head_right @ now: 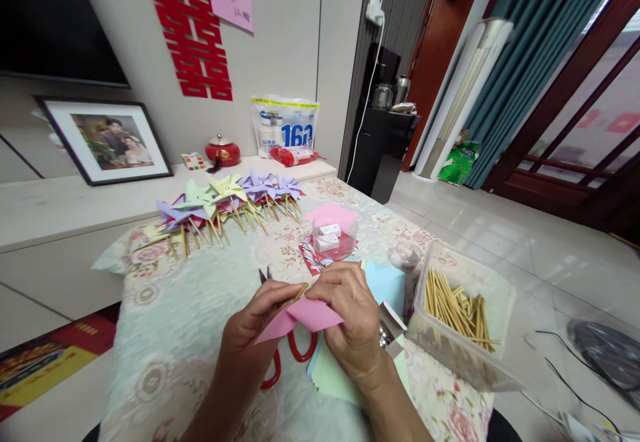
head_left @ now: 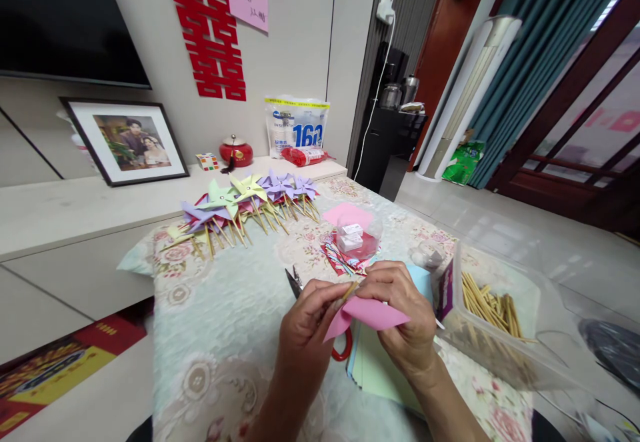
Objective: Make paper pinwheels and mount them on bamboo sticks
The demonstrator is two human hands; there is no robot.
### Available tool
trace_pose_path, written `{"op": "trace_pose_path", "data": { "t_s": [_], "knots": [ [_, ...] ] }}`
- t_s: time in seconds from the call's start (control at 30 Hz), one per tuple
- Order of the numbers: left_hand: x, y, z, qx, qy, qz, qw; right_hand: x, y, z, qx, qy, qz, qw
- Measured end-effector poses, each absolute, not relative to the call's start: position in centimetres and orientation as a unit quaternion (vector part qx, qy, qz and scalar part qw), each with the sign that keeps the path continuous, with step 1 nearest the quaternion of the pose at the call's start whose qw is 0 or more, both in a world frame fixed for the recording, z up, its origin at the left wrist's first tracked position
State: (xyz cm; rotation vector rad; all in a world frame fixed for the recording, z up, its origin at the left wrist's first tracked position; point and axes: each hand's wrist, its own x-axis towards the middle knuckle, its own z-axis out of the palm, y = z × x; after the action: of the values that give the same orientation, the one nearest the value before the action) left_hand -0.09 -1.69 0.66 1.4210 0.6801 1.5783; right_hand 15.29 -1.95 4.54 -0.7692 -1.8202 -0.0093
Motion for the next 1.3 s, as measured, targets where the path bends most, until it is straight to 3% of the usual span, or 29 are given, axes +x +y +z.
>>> {"op": "trace_pose_path", "data": {
  "t_s": [1.3],
  "knots": [
    [-0.21, -1.94, 1.27, 0.589, 0.288, 0.628, 0.419, 15.4, -1.91, 4.59, -0.328, -0.772, -0.005, 0.544]
  ]
}}
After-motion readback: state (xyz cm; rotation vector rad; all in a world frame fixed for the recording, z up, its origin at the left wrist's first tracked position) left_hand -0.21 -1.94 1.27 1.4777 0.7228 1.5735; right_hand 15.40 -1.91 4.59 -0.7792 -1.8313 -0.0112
